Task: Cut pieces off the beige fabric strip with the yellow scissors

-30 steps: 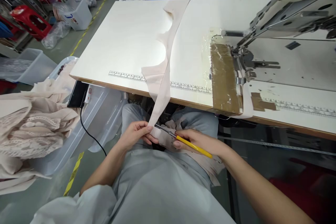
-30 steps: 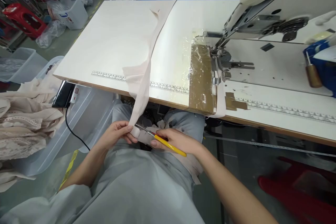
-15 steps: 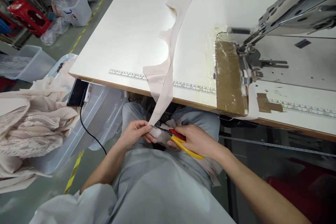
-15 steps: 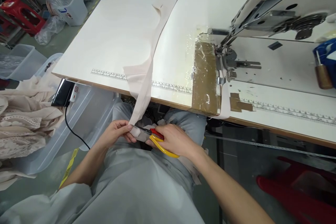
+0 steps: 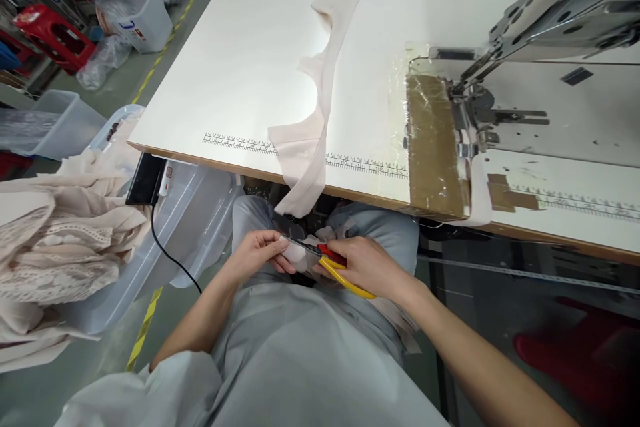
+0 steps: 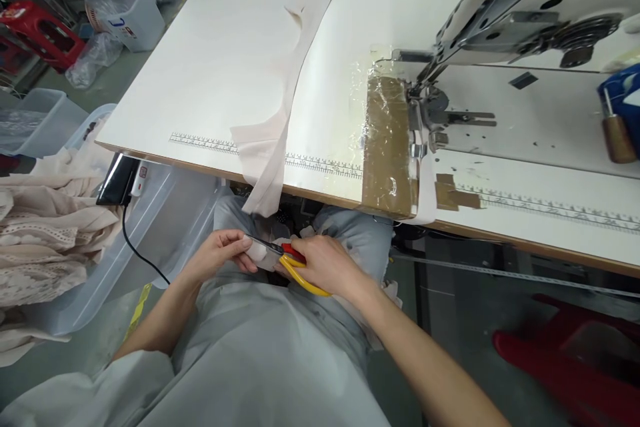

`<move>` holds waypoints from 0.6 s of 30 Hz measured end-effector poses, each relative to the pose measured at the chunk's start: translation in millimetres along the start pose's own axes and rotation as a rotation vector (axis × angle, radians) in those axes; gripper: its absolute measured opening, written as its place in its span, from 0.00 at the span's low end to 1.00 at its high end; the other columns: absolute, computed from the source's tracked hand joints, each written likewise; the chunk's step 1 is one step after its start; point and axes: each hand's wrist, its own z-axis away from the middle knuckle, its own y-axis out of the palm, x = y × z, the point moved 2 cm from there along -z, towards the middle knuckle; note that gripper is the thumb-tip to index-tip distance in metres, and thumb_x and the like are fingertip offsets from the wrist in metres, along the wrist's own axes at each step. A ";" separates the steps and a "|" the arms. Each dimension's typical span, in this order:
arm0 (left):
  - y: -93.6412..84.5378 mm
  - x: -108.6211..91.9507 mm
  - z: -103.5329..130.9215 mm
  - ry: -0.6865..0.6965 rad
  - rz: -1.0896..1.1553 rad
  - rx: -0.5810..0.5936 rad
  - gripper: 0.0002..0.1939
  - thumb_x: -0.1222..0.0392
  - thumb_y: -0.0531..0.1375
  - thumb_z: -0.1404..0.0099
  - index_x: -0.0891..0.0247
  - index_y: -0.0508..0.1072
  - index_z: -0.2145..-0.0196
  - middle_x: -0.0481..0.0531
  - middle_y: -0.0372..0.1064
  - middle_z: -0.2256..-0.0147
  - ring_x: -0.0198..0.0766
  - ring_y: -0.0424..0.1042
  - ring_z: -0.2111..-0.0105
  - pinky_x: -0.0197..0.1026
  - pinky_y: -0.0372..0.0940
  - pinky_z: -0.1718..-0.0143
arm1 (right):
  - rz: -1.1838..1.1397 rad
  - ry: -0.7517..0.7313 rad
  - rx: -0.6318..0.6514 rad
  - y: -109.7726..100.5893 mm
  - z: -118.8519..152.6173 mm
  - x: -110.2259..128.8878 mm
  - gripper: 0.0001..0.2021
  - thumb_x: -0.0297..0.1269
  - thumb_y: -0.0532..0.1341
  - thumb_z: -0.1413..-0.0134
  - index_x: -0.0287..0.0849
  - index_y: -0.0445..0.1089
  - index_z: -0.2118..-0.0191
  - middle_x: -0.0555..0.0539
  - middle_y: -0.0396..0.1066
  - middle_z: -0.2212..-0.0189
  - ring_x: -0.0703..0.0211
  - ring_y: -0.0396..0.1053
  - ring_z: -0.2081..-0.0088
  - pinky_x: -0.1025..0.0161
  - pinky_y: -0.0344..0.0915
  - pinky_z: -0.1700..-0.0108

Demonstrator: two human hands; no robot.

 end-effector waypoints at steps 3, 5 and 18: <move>-9.9 -9.6 -1.8 0.212 -0.275 -0.242 0.20 0.46 0.58 0.36 0.65 0.69 0.54 0.58 0.73 0.61 0.36 0.72 0.70 0.36 0.65 0.72 | -0.085 0.021 -0.072 9.4 15.8 -6.5 0.22 0.56 0.54 0.43 0.44 0.54 0.77 0.50 0.62 0.80 0.58 0.59 0.78 0.63 0.47 0.74; -12.6 -20.4 -5.5 0.423 -0.492 -0.489 0.19 0.50 0.58 0.35 0.62 0.68 0.50 0.58 0.68 0.54 0.36 0.70 0.66 0.37 0.64 0.70 | -0.190 0.045 -0.117 17.4 30.3 -10.9 0.22 0.56 0.53 0.43 0.44 0.53 0.77 0.51 0.60 0.81 0.59 0.58 0.78 0.64 0.49 0.74; -44.9 27.1 -22.3 0.225 -0.391 -0.694 0.12 0.49 0.54 0.34 0.59 0.62 0.69 0.46 0.64 0.79 0.36 0.65 0.79 0.37 0.56 0.76 | -0.507 0.210 -0.253 30.1 98.2 -39.8 0.19 0.52 0.57 0.41 0.43 0.58 0.74 0.53 0.59 0.78 0.61 0.57 0.74 0.67 0.55 0.72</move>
